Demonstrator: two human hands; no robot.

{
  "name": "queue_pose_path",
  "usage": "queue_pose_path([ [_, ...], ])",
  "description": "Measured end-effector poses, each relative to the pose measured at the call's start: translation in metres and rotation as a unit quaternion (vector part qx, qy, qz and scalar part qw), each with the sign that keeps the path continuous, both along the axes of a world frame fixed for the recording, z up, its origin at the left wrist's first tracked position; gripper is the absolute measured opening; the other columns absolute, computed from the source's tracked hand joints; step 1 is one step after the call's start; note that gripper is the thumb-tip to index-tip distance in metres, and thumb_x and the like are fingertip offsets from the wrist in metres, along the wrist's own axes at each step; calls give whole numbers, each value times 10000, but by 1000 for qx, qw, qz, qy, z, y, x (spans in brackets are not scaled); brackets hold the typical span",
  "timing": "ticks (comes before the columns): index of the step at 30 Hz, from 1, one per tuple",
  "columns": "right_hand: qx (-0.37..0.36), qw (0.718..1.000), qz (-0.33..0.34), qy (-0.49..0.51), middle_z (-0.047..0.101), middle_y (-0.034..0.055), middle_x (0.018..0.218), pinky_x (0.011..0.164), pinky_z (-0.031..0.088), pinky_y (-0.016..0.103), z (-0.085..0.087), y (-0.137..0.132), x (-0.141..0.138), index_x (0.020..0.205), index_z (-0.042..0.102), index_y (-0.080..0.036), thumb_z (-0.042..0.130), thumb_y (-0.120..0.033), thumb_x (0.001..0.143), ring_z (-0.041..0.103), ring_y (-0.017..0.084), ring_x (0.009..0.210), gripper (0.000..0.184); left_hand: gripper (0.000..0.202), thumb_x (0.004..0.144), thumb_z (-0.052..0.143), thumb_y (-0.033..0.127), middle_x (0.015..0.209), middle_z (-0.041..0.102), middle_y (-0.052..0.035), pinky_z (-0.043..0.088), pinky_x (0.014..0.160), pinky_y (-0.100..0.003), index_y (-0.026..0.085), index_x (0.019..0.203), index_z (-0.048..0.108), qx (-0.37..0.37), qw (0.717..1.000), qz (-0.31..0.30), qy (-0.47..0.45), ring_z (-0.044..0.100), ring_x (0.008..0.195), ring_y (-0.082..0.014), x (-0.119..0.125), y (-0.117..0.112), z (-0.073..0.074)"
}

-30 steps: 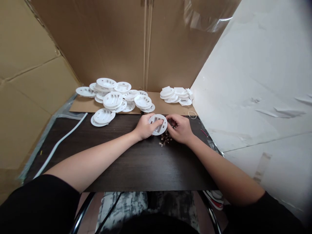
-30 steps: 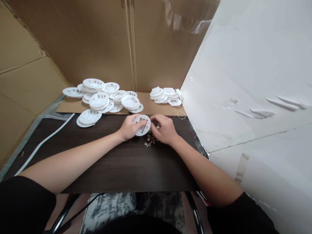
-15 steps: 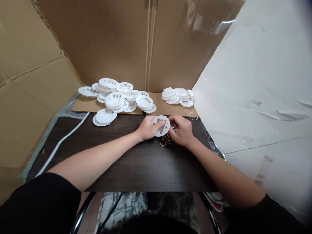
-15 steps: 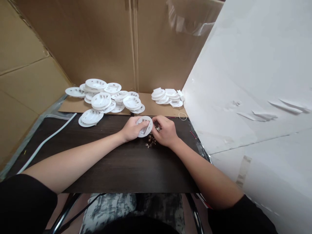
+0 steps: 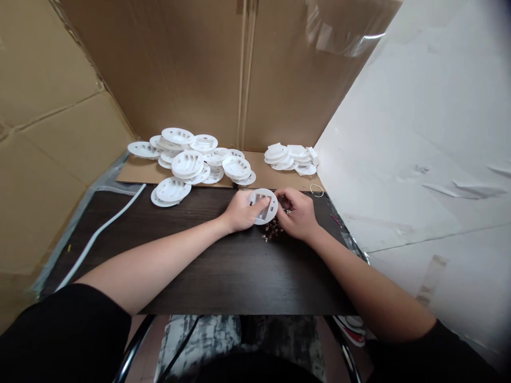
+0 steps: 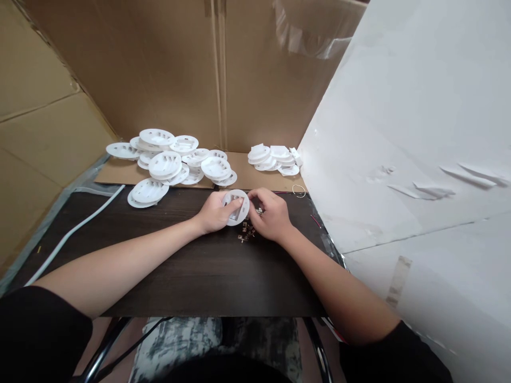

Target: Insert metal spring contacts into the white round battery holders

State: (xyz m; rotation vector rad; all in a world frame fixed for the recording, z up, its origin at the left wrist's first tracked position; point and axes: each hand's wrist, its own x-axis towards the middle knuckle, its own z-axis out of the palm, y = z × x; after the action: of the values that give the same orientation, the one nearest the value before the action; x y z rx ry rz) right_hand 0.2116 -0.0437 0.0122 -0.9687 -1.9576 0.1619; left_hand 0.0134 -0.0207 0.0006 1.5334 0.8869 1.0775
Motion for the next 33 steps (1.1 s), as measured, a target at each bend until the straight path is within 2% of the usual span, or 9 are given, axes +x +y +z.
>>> queue_pose_path([
  [5,-14,1000,10,3,694,35,836,649,436,318,0,1,1,1011,692,-202,631,-232,999,529,165,649,69,405,909,746,514,877,820,-98,570,704,-300,113,944,793,19,1000,9,23,730,750,-202,0,-1,1],
  [9,-69,997,7,42,661,8,774,630,428,313,-2,1,2,1002,715,-206,640,-235,990,483,153,601,81,400,930,725,504,922,831,-106,577,723,-309,118,1002,800,44,998,21,47,744,784,-209,1,-2,2],
  [11,-102,992,16,67,682,10,793,640,444,311,-3,2,3,996,726,-206,624,-231,997,513,154,612,105,378,937,719,490,921,827,-104,566,722,-308,126,1008,792,80,992,49,81,738,785,-206,0,-4,2],
  [13,-129,987,32,90,725,23,847,679,478,313,-2,2,3,988,735,-208,595,-232,1016,593,172,683,144,339,921,736,478,858,802,-92,533,693,-302,141,942,765,141,976,98,138,706,736,-191,-2,-7,3],
  [15,-141,983,47,108,753,31,896,734,506,320,0,2,3,985,740,-212,573,-240,1039,656,192,777,178,342,890,761,491,728,733,-62,473,641,-300,167,803,692,209,948,136,199,630,639,-168,-3,-10,3],
  [18,-123,985,58,107,759,39,936,793,523,338,4,0,1,1001,739,-219,560,-262,1072,677,205,839,197,374,892,754,511,664,674,-36,419,608,-296,197,746,613,252,926,158,231,572,586,-150,-5,-13,3],
  [26,-56,996,49,44,751,95,1019,871,547,407,12,-6,-1,1057,707,-222,505,-325,1123,691,249,934,236,351,938,714,503,663,671,-38,378,596,-297,202,783,618,226,936,157,221,542,571,-148,-4,-14,4],
  [33,-86,995,48,34,748,83,983,830,520,363,8,-2,1,1074,716,-200,513,-350,1133,688,227,885,259,341,926,727,489,667,664,-36,365,608,-302,201,782,613,217,939,157,216,529,574,-147,-4,-14,4],
])
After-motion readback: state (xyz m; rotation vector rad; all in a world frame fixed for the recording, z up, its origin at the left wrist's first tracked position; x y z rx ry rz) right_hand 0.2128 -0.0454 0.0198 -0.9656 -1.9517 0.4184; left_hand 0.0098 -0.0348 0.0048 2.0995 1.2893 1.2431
